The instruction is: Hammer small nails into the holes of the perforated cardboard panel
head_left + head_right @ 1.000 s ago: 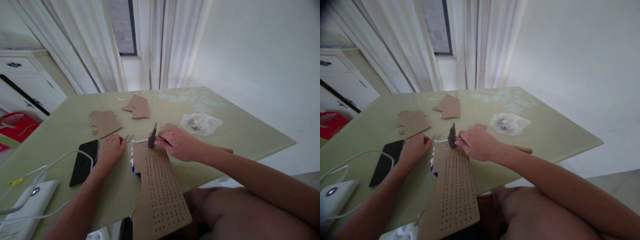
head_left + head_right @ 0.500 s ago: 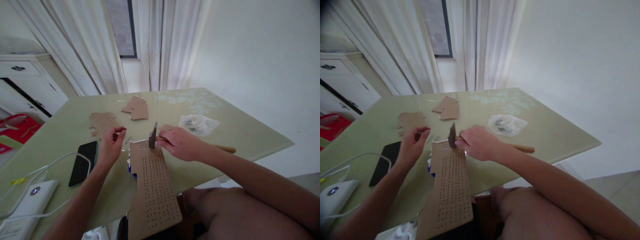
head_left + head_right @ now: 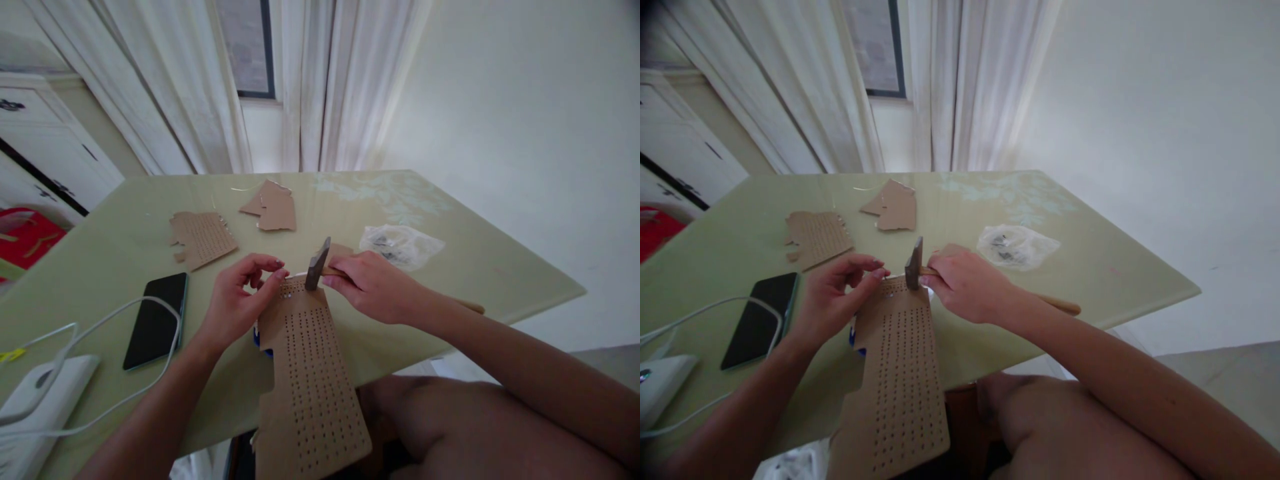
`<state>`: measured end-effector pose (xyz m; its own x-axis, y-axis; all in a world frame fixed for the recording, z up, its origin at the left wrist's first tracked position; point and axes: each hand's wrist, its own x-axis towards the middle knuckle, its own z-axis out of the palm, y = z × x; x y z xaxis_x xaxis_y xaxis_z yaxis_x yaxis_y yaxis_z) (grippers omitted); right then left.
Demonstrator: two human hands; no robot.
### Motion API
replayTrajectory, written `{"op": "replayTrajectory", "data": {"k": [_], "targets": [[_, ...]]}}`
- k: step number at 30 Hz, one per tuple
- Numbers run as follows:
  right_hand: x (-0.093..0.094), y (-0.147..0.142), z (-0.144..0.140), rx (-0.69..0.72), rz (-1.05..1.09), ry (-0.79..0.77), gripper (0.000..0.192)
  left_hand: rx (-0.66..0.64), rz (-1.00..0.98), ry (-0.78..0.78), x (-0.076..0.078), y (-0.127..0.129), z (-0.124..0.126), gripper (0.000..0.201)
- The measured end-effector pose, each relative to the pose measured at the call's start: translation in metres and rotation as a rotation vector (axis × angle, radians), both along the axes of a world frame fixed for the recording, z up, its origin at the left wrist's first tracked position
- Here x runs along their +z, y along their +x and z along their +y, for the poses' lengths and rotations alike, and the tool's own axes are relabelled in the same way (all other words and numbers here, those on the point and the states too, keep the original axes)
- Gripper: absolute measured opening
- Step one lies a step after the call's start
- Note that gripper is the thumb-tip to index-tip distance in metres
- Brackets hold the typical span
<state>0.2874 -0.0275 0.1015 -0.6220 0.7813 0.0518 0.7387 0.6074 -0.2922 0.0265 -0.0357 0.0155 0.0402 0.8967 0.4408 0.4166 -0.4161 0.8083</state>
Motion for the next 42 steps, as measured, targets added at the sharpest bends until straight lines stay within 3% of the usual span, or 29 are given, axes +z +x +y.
{"op": "replayTrajectory", "data": {"k": [5, 9, 36, 42], "targets": [[-0.001, -0.003, 0.001, -0.024, -0.031, -0.007, 0.029, -0.137, 0.107, 0.012, 0.01, -0.008, -0.003, 0.019], [-0.001, -0.004, 0.0, -0.029, -0.039, -0.009, 0.029, -0.216, 0.183, 0.008, 0.009, -0.011, 0.0, 0.015], [-0.002, -0.007, 0.001, -0.001, -0.079, 0.022, 0.03, -0.191, 0.203, 0.032, 0.008, -0.003, -0.003, 0.011], [0.013, -0.01, -0.003, -0.049, 0.012, -0.008, 0.027, -0.211, 0.203, 0.031, 0.009, -0.002, -0.006, 0.011]]}}
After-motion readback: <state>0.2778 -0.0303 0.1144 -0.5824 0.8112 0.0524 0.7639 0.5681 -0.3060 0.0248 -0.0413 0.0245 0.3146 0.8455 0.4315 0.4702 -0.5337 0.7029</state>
